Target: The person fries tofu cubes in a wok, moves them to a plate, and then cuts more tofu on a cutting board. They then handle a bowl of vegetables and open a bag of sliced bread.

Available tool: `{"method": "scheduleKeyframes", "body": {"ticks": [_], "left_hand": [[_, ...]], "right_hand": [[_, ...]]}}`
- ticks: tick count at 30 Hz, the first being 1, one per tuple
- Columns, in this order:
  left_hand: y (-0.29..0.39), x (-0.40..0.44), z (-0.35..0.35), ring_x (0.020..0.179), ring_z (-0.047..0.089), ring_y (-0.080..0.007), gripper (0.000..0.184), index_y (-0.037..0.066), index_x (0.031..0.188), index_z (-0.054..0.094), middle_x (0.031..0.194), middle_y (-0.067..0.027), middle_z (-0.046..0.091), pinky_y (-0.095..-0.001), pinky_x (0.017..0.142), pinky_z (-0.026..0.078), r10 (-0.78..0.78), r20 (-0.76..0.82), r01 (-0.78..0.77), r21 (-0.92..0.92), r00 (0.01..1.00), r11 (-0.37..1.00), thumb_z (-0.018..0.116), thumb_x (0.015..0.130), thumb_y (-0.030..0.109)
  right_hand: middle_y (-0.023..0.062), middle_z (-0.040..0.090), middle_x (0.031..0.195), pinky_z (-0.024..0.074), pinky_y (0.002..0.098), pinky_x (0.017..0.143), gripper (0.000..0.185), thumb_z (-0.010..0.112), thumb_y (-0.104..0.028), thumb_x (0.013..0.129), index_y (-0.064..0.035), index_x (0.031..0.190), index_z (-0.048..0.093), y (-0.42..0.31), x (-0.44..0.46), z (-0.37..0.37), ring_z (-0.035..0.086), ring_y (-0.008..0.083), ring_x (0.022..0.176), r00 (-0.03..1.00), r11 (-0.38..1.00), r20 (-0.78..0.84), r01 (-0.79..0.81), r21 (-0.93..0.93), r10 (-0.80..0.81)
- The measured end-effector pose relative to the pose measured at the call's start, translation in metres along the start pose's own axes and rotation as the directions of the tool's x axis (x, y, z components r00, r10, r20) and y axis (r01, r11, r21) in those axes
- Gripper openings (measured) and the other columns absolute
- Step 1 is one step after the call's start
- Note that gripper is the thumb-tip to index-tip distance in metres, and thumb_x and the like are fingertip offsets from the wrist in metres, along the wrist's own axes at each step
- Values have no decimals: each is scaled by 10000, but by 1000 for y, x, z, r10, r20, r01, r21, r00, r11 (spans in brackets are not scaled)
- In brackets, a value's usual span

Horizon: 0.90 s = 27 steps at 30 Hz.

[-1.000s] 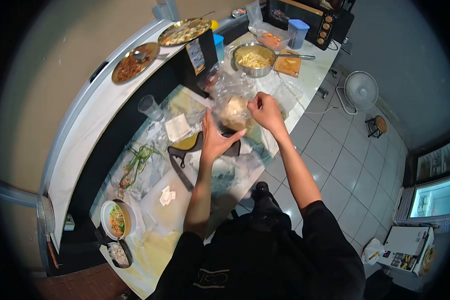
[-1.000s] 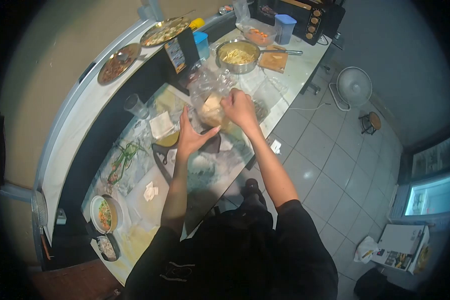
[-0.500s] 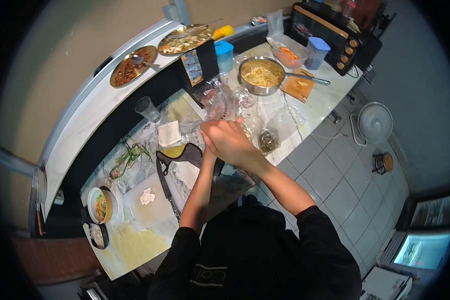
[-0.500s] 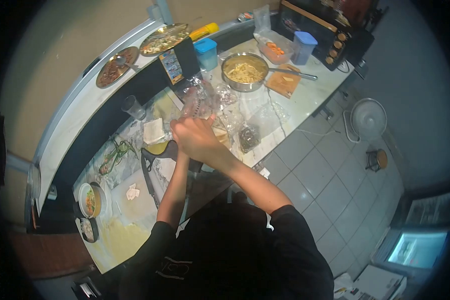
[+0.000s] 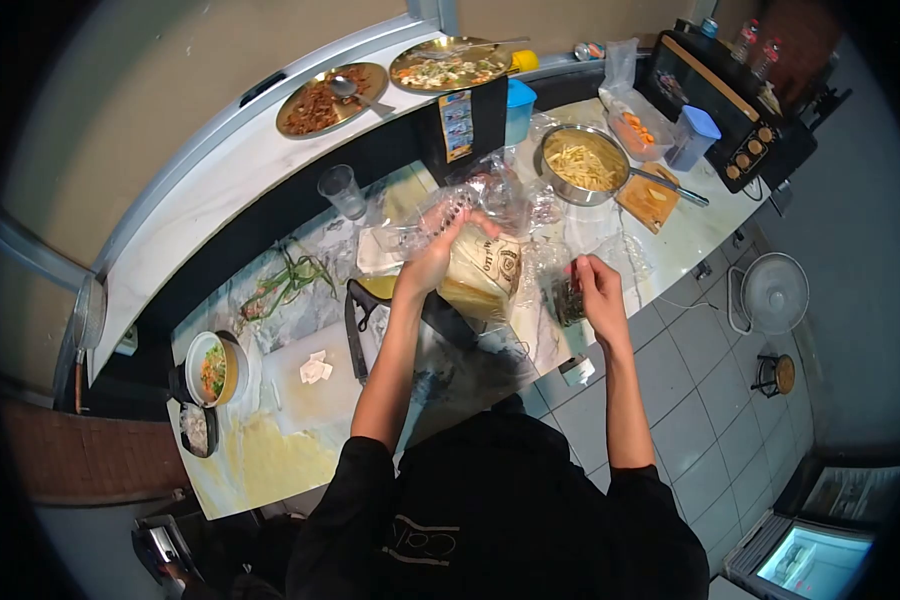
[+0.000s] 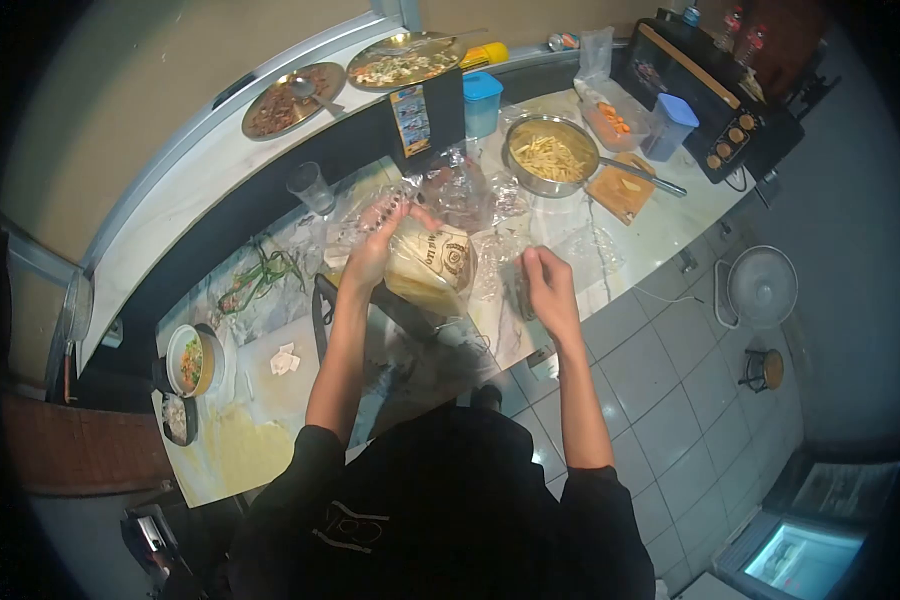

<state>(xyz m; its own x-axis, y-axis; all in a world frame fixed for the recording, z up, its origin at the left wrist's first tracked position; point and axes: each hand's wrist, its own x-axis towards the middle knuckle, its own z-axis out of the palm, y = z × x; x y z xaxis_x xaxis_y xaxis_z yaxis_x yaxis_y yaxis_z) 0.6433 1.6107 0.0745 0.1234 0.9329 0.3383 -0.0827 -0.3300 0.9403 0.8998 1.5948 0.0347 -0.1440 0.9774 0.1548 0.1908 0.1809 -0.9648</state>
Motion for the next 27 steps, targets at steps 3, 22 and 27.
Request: {"method": "scheduleKeyframes", "body": {"ticks": [3, 22, 27], "left_hand": [[17, 0, -6, 800, 566, -178, 279, 34, 828, 524, 700, -60, 556, -358, 941, 397, 17, 29, -15, -68, 999, 998, 411, 981, 237], [7, -60, -22, 1337, 296, -282, 663, 90, 1415, 299, 1442, -151, 317, -348, 1102, 224, -502, -143, 477, 604, 853, 638, 571, 877, 366], [13, -53, -17, 1355, 262, -269, 1020, 92, 1447, 191, 1452, -157, 295, -367, 1087, 261, -370, 16, 291, 587, 929, 755, 779, 677, 413]], "right_hand": [[16, 532, 763, 415, 236, 648, 368, 419, -297, 983, 4, 861, 593, 22, -6, 7, 492, 90, 686, 980, 982, 100, -178, 63, 171], [130, 614, 942, 494, 294, 723, 280, 603, -22, 785, 4, 1061, 570, 107, -22, 100, 606, 186, 887, 955, 977, 222, -209, 37, 196], [161, 399, 1303, 346, 336, 1013, 695, 687, -22, 704, -76, 1328, 386, -18, -14, 81, 397, 256, 1235, 894, 964, 380, 264, -19, -238]]}}
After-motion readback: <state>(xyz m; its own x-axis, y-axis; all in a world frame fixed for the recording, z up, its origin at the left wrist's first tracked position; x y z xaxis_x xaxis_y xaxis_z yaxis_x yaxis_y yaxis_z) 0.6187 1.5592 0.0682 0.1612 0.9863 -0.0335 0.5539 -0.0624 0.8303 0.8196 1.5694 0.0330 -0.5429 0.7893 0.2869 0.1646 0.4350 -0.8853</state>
